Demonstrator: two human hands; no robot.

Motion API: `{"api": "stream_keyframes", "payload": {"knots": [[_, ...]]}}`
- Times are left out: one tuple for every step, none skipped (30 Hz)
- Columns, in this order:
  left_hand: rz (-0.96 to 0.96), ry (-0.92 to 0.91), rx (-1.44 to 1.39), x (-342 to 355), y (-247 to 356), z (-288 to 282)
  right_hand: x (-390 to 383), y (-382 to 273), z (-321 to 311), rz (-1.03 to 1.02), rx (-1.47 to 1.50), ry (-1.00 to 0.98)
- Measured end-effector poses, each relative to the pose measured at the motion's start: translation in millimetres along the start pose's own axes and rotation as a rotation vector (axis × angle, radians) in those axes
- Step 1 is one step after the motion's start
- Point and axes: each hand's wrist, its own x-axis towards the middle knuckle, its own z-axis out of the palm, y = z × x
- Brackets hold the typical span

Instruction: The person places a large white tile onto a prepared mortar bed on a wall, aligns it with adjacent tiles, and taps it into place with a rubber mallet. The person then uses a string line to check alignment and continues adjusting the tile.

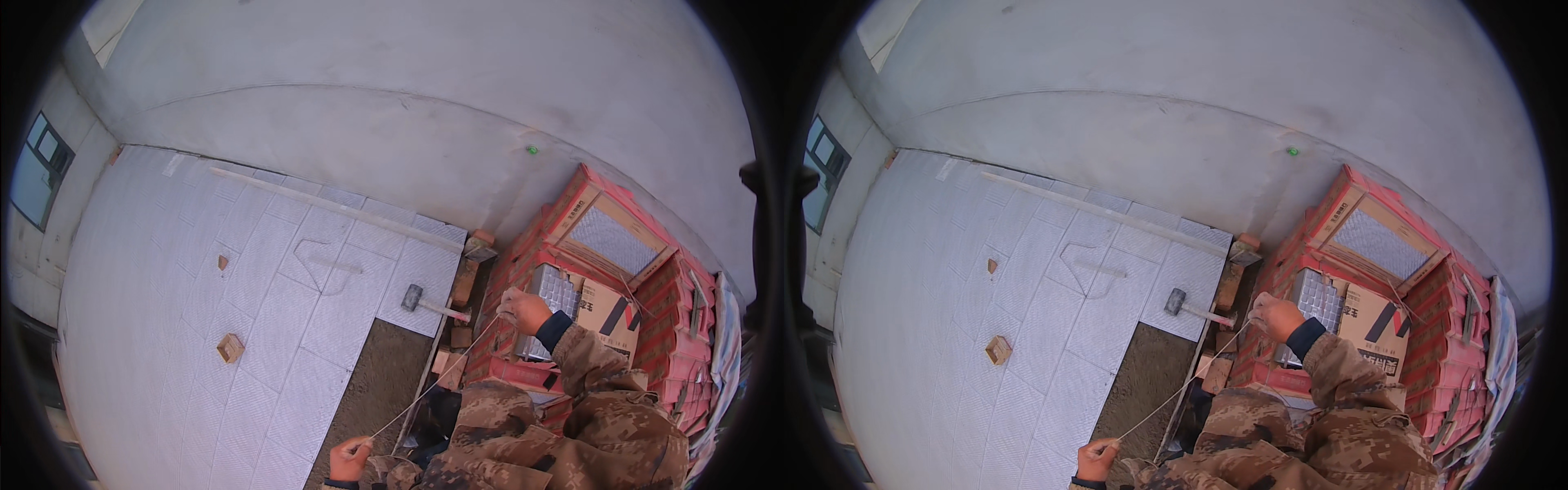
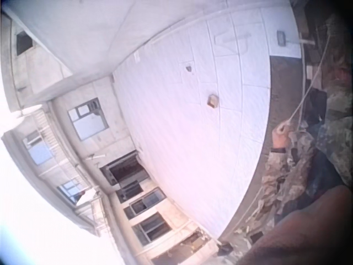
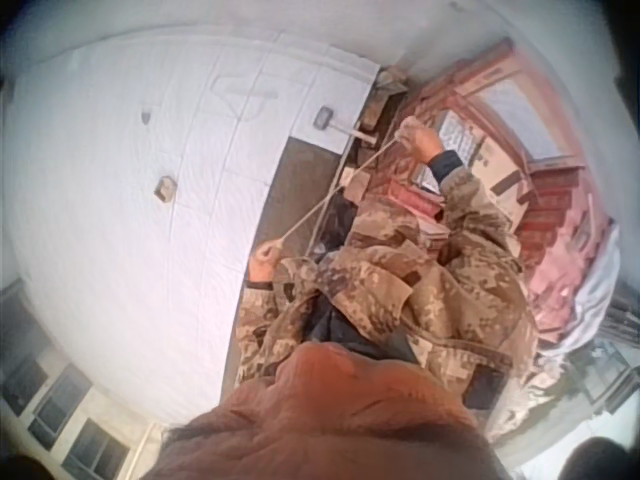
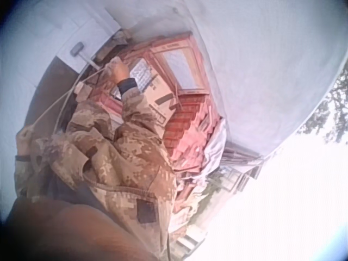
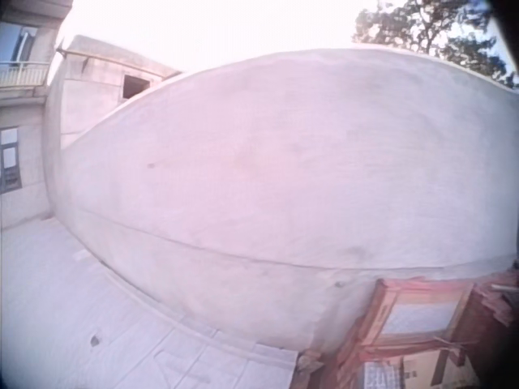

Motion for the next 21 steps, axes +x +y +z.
{"api": "stream_keyframes", "payload": {"knots": [[-0.006, -0.002, 0.000, 3.3, 3.4, 0.1, -0.5, 6.0, -2.4, 0.004, 0.005, 0.066], [-0.011, -0.005, 0.025, 6.5, 6.8, 0.2, -1.7, 11.5, -5.1, 0.028, 0.007, 0.113], [-0.016, -0.009, 0.047, 9.4, 8.9, -0.1, -2.9, 15.7, -7.0, 0.051, 0.008, 0.158], [-0.023, -0.011, 0.070, 11.4, 10.9, 1.1, -3.8, 19.6, -8.5, 0.107, -0.002, 0.162], [-0.034, -0.014, 0.047, 12.6, 12.2, 2.7, -4.5, 22.8, -9.6, 0.162, -0.011, 0.163], [-0.046, -0.017, 0.024, 13.6, 13.4, 4.7, -5.2, 25.9, -10.3, 0.216, -0.021, 0.163], [-0.059, -0.020, 0.002, 13.9, 15.5, 6.4, -5.9, 28.1, -11.0, 0.240, -0.019, 0.190], [-0.056, -0.016, 0.003, 15.0, 17.0, 9.1, -5.8, 30.6, -10.4, 0.262, -0.018, 0.219], [-0.052, -0.010, 0.004, 16.7, 19.3, 12.3, -5.2, 33.0, -9.9, 0.302, -0.017, 0.237], [-0.048, -0.004, 0.004, 18.2, 21.1, 15.7, -5.0, 35.5, -8.0, 0.328, 0.007, 0.266], [-0.063, -0.004, -0.008, 19.7, 23.7, 19.9, -5.2, 38.6, -5.7, 0.376, 0.035, 0.282], [-0.079, -0.005, -0.019, 21.6, 26.4, 24.6, -5.6, 42.8, -2.5, 0.425, 0.063, 0.298], [-0.080, -0.006, -0.018, 23.4, 28.9, 28.3, -6.1, 48.2, 1.3, 0.483, 0.102, 0.296], [-0.087, -0.017, -0.027, 24.3, 31.9, 30.0, -6.6, 54.1, 5.4, 0.541, 0.139, 0.293], [-0.081, -0.027, -0.024, 25.0, 34.2, 32.0, -7.9, 61.7, 11.2, 0.559, 0.182, 0.316], [-0.051, -0.036, -0.005, 25.8, 36.5, 33.4, -7.3, 70.2, 18.8, 0.624, 0.377, 0.325], [-0.078, -0.038, -0.025, 26.8, 38.0, 34.4, -4.9, 79.1, 27.9, 0.646, 0.578, 0.359], [-0.081, -0.037, -0.030, 28.0, 39.2, 35.5, -4.2, 87.8, 36.2, 0.736, 0.796, 0.370], [-0.077, -0.035, -0.020, 28.6, 39.9, 35.7, -5.7, 96.0, 44.1, 0.680, 0.898, 0.437], [-0.108, -0.035, -0.031, 28.7, 40.0, 35.9, -7.1, 104.0, 50.8, 0.695, 1.017, 0.480], [-0.129, -0.033, -0.028, 28.8, 39.7, 35.8, -9.0, 110.2, 56.5, 0.735, 1.164, 0.523]]}}
